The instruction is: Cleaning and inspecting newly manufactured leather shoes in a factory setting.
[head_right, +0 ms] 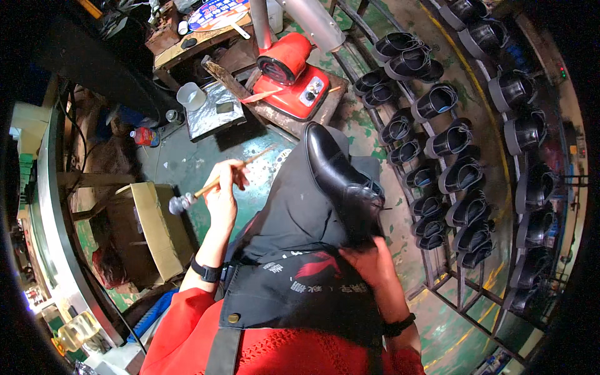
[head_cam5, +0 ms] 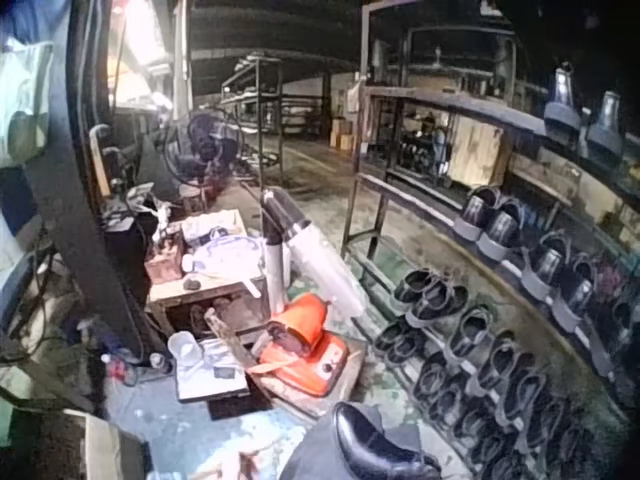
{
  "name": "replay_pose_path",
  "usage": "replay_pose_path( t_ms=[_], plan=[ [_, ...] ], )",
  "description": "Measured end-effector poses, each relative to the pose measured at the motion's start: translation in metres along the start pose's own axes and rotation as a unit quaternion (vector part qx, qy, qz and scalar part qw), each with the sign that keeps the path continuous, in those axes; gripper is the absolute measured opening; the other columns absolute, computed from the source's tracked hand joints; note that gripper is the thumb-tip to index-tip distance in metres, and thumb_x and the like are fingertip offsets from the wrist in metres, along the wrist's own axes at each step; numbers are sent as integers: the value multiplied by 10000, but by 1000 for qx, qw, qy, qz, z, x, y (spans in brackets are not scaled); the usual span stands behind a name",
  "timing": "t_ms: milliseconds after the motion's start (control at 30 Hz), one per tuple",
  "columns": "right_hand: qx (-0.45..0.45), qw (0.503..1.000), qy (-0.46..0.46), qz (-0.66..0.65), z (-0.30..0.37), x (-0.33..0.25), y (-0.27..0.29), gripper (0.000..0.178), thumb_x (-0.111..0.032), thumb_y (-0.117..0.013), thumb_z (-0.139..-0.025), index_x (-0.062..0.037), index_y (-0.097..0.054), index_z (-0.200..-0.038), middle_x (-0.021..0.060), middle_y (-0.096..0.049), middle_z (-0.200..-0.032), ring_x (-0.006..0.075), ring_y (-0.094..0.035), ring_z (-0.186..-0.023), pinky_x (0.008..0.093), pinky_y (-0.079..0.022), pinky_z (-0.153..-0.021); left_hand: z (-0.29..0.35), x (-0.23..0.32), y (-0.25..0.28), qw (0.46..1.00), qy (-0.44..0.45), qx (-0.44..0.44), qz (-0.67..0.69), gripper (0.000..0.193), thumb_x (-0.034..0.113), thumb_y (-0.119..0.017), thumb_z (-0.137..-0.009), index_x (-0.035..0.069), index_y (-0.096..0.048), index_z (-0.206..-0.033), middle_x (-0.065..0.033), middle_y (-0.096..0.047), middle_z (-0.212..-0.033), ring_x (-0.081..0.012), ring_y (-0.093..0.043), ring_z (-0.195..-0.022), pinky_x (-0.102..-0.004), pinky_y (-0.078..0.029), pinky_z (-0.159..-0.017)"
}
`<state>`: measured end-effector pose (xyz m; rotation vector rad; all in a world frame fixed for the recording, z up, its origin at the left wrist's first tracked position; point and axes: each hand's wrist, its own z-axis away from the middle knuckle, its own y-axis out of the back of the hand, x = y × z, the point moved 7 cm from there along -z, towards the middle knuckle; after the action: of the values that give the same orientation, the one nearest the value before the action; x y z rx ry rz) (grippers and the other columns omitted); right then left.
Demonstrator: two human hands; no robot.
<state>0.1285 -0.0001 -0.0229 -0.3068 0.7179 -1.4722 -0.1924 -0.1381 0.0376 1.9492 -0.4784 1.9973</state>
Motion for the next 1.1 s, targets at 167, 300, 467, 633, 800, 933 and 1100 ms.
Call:
replay_pose_path(
  t_ms=[167,300,467,633,800,933,1100],
  plan=[
    [28,998,45,35,4,10,-6,608,-354,-465,-881,48,-352,-1323,225,-396,-1328,424,-396,-1222,526,-316,-1062,-7,37,-43,986,-140,-77,-58,220,140,-483,-952,-17,-634,-975,-98,-662,-857,-123,-590,-695,-238,-459,-613],
    [-1,993,63,102,11,15,-33,610,-313,-471,-883,48,-312,-1349,224,-386,-1349,411,-418,-1213,517,-315,-1064,-3,47,-54,948,-292,-65,-108,130,-7,-583,-851,-9,-647,-963,-106,-664,-849,-163,-622,-702,-274,-499,-656],
    [-48,988,-12,146,18,28,-47,600,-302,-461,-883,69,-340,-1339,228,-460,-1314,351,-458,-1208,441,-331,-1050,18,51,-53,919,-303,-47,-246,195,8,-669,-744,42,-654,-936,-107,-668,-819,-249,-653,-730,-309,-519,-662],
    [-135,964,-28,228,12,30,-69,625,-358,-393,-882,108,-410,-1300,223,-497,-1297,305,-448,-1239,368,-286,-1074,45,58,-49,919,-325,-98,-203,132,-56,-626,-742,24,-629,-848,-81,-663,-783,-206,-654,-660,-260,-514,-593],
    [-158,970,-105,155,9,33,-73,699,-372,-374,-856,133,-329,-1336,216,-368,-1410,275,-370,-1303,326,-215,-1114,65,73,-46,930,-229,-273,-93,122,29,-565,-833,8,-622,-728,-81,-614,-634,-210,-590,-527,-300,-490,-528],
    [-199,934,-198,-224,12,33,-68,731,-329,-363,-839,177,-219,-1345,238,-215,-1474,269,-239,-1366,313,-135,-1147,76,35,-44,927,60,-368,-49,384,228,-451,-948,6,-594,-670,-70,-622,-626,-138,-590,-536,-272,-481,-531],
    [-153,978,-22,140,14,14,-73,784,-367,-349,-828,207,-165,-1330,271,-189,-1470,335,-187,-1379,357,-133,-1156,43,11,-65,957,59,-271,82,398,350,-450,-966,-17,-597,-919,-96,-622,-869,-140,-584,-665,-262,-473,-616]
  ],
)
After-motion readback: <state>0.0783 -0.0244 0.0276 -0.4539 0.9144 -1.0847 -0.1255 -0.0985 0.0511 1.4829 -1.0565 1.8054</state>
